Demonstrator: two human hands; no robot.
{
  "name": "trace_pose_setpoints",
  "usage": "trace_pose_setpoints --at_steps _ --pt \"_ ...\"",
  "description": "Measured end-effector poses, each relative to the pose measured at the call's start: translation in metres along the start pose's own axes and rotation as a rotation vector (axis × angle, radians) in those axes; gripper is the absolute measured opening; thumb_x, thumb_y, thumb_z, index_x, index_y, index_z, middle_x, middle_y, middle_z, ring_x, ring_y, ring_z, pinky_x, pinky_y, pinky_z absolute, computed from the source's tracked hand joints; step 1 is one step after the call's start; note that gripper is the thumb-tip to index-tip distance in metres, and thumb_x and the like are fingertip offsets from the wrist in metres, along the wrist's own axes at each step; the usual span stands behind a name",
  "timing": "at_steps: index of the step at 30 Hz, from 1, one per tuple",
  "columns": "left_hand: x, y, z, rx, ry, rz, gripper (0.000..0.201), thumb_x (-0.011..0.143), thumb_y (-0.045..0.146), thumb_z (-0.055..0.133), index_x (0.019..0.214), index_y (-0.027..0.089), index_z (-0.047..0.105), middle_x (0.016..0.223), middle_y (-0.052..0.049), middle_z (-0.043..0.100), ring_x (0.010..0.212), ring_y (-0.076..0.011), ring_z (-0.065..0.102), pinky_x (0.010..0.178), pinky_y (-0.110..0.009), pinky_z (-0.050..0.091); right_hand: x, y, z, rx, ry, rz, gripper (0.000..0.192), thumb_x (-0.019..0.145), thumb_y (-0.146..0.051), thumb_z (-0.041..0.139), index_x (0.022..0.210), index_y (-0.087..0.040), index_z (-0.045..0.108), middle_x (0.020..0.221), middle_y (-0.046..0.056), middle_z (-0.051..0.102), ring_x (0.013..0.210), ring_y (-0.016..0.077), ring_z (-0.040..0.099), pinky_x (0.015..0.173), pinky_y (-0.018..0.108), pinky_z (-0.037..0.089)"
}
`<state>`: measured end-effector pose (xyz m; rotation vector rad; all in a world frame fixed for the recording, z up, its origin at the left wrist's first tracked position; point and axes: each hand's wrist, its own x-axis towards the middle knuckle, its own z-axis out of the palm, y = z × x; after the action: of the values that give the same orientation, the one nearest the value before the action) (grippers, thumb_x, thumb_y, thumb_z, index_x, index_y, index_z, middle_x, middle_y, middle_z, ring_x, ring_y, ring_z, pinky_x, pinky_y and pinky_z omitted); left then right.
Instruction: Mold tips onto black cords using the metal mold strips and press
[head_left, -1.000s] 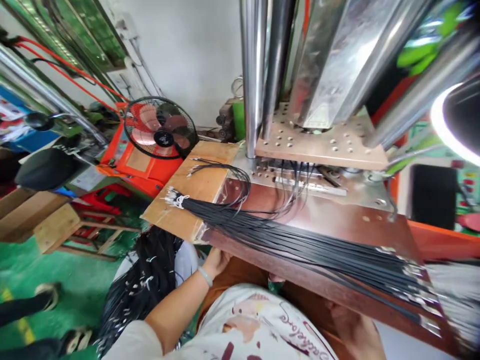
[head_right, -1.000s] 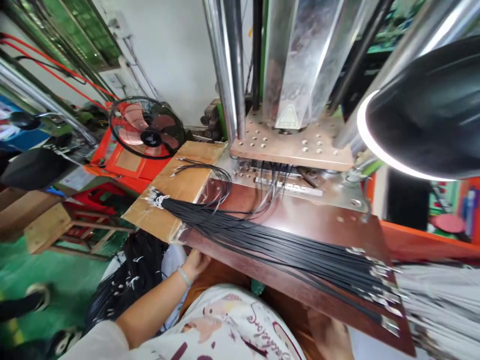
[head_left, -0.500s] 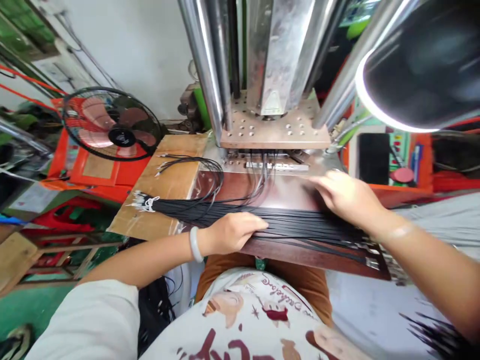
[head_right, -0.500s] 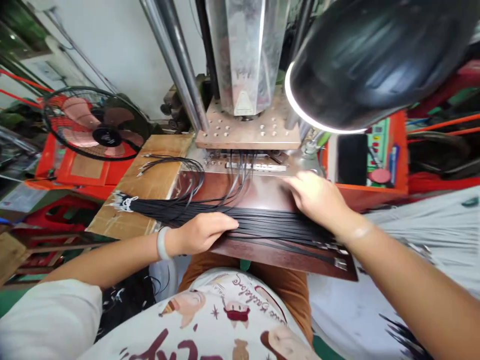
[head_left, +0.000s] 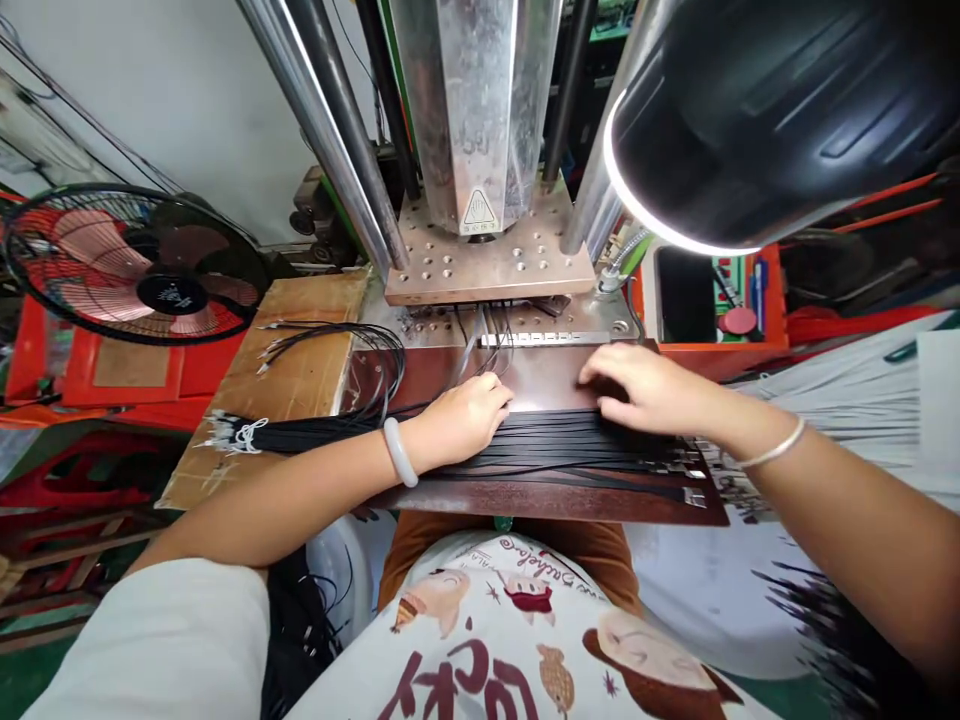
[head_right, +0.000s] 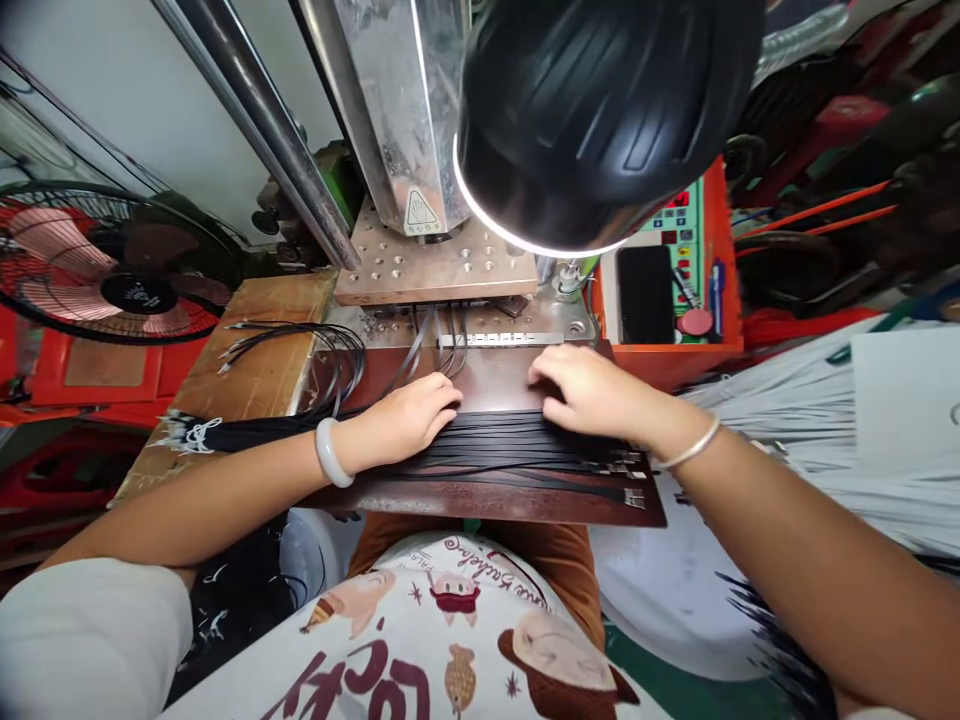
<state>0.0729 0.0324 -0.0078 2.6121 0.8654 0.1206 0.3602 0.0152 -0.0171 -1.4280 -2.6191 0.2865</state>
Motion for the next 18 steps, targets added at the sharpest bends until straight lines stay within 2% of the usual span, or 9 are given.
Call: trace_pose_setpoints --at_steps 2,4,7,10,12,14,15,17,18 --pt "0.004 0.001 -0.006 -0.063 0.044 -0.008 0.026 0.097 0.020 0.044 0.112 0.011 0.062 0.108 -0.012 0.062 0.101 -0.0208 0.061 0.097 -0.036 0.050 -0.004 -0.019 0.003 0.062 -0.132 -0.022 0.023 0.074 -0.020 0.053 0.096 -0.018 0.060 0.091 0.007 0.064 0.084 0.0217 0.059 0.079 0.034 0.044" --pt "0.006 -0.001 -0.010 -0.128 0.120 -0.017 0.024 0.096 0.017 0.045 0.110 0.010 0.064 0.106 -0.011 0.064 0.101 -0.0206 0.061 0.098 -0.037 0.049 -0.003 -0.035 0.005 -0.028 -0.177 -0.042 0.016 0.076 -0.018 0.052 0.090 -0.017 0.061 0.085 0.006 0.064 0.081 0.0218 0.059 0.079 0.035 0.042" --pt "0.003 -0.005 -0.014 -0.271 0.229 -0.048 0.023 0.095 0.016 0.045 0.102 0.011 0.066 0.098 -0.010 0.067 0.094 -0.0186 0.065 0.092 -0.035 0.053 -0.001 -0.045 0.006 -0.225 -0.069 -0.088 0.011 0.081 -0.016 0.050 0.077 -0.017 0.060 0.080 0.009 0.061 0.080 0.0234 0.057 0.075 0.035 0.039" --pt "-0.006 -0.008 -0.024 -0.516 0.311 -0.064 0.023 0.094 0.019 0.045 0.101 0.009 0.065 0.094 -0.009 0.068 0.076 -0.0138 0.068 0.071 -0.027 0.058 -0.004 -0.047 0.003 -0.364 0.037 -0.041 0.016 0.085 -0.013 0.045 0.078 -0.016 0.059 0.074 0.009 0.059 0.069 0.0219 0.054 0.065 0.034 0.036" --pt "-0.011 -0.009 -0.036 -0.527 0.391 -0.026 0.024 0.095 0.022 0.047 0.105 0.009 0.065 0.095 -0.009 0.069 0.073 -0.0125 0.069 0.067 -0.024 0.058 -0.009 -0.048 0.000 -0.438 0.052 -0.010 0.023 0.088 -0.010 0.040 0.077 -0.016 0.059 0.068 0.009 0.057 0.063 0.0221 0.052 0.062 0.035 0.034" --pt "-0.009 -0.007 -0.049 -0.342 0.460 0.078 0.025 0.096 0.023 0.048 0.109 0.012 0.066 0.102 -0.010 0.070 0.085 -0.0149 0.070 0.080 -0.027 0.059 -0.012 -0.048 -0.002 -0.461 0.127 0.020 0.028 0.090 -0.010 0.036 0.078 -0.015 0.061 0.069 0.011 0.058 0.067 0.0250 0.054 0.063 0.038 0.036" --pt "-0.004 -0.004 -0.056 -0.224 0.476 0.152 0.027 0.096 0.023 0.047 0.113 0.013 0.066 0.108 -0.010 0.069 0.097 -0.0172 0.070 0.089 -0.031 0.057 -0.012 -0.048 -0.002 -0.428 0.208 0.026 0.029 0.090 -0.011 0.035 0.083 -0.014 0.063 0.075 0.014 0.060 0.073 0.0272 0.056 0.067 0.040 0.039" --pt "0.010 0.003 -0.065 -0.047 0.475 0.352 0.032 0.099 0.025 0.042 0.121 0.016 0.065 0.124 -0.009 0.065 0.125 -0.0229 0.058 0.106 -0.042 0.047 -0.006 -0.047 0.001 -0.245 0.376 -0.038 0.032 0.090 -0.015 0.034 0.101 -0.012 0.064 0.093 0.017 0.065 0.090 0.0306 0.058 0.078 0.045 0.045" --pt "0.019 0.007 -0.067 -0.001 0.443 0.485 0.034 0.100 0.026 0.041 0.124 0.018 0.063 0.130 -0.007 0.062 0.134 -0.0242 0.050 0.111 -0.046 0.041 0.001 -0.045 0.004 -0.111 0.413 -0.108 0.035 0.091 -0.018 0.035 0.111 -0.013 0.063 0.104 0.017 0.065 0.099 0.0304 0.058 0.085 0.046 0.046"
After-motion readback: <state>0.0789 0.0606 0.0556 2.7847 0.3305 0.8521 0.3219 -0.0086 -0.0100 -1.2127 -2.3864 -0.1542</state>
